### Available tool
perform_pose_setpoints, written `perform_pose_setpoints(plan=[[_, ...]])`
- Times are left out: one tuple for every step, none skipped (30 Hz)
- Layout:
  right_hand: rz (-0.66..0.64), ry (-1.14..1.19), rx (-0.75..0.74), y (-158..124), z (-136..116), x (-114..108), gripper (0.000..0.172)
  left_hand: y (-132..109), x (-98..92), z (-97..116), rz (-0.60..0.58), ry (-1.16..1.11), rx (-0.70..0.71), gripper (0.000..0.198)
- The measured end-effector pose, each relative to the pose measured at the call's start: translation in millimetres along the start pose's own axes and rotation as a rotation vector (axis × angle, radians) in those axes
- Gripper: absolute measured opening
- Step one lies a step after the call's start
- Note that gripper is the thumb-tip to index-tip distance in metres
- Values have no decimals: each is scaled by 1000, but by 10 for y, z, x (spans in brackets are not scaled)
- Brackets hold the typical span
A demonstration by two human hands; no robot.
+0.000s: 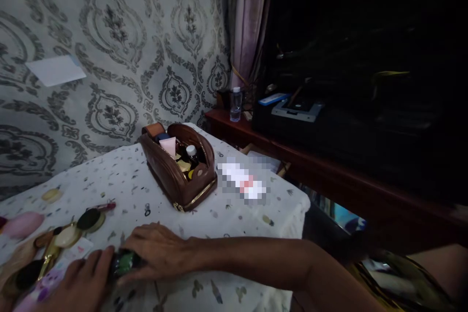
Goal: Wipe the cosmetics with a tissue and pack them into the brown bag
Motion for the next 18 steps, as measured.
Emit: perform_pose_setpoints(plan=[[-27, -53, -40, -17, -11, 49, 56, -42, 23, 97, 16, -8, 1, 49], [-36, -95, -76, -38, -16, 71, 54, -64, 13, 170, 35, -20, 2, 48], [-31, -123, -104, -58, -17, 71, 52, -72, -30, 227, 52, -35, 8, 47], [-17, -138, -122, -77, -12, 57, 52, -70, -101, 271, 67, -52, 14, 47], [1, -142, -132, -92, -2, 35, 51, -61, -208, 305, 95, -72, 18, 46], [2, -138, -135, -104, 15, 29, 49, -48, -309, 349, 99, -94, 39, 46], [0, -136, -123, -107, 46, 26, 47, -27, -432, 363, 128, -123, 29, 44], [0, -130, -101, -103, 86, 24, 46, -3, -547, 377, 160, -170, 28, 42], [4, -115, -77, -92, 127, 22, 44, 22, -627, 393, 174, -233, 36, 43], [20, -100, -47, -75, 169, 13, 40, 49, -667, 384, 173, -315, 25, 43], [29, -81, -29, -59, 196, 10, 39, 72, -688, 343, 183, -406, -9, 43], [28, -66, -16, -44, 212, 16, 38, 87, -674, 271, 189, -498, -73, 42], [32, -61, 5, -33, 228, 14, 36, 89, -643, 174, 207, -585, -159, 39], [32, -59, 22, -26, 233, 12, 34, 78, -604, 80, 232, -664, -243, 37], [33, -61, 38, -23, 232, 6, 32, 56, -560, -5, 260, -725, -319, 35], [39, -63, 53, -23, 228, -6, 30, 29, -523, -75, 294, -764, -383, 33], [43, -63, 63, -24, 220, -15, 28, 2, -492, -123, 322, -782, -427, 32], [48, -59, 69, -25, 213, -23, 26, -21, -463, -152, 338, -781, -457, 32]])
Point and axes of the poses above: each hand's wrist, its own y-axis towards the middle knuckle, its own x-axis out of the palm, z = x × y, the point moved 9 cm from there along y, towards the middle knuckle, and after that the axes turned 9 degrees about z, right-handed, at the moved point
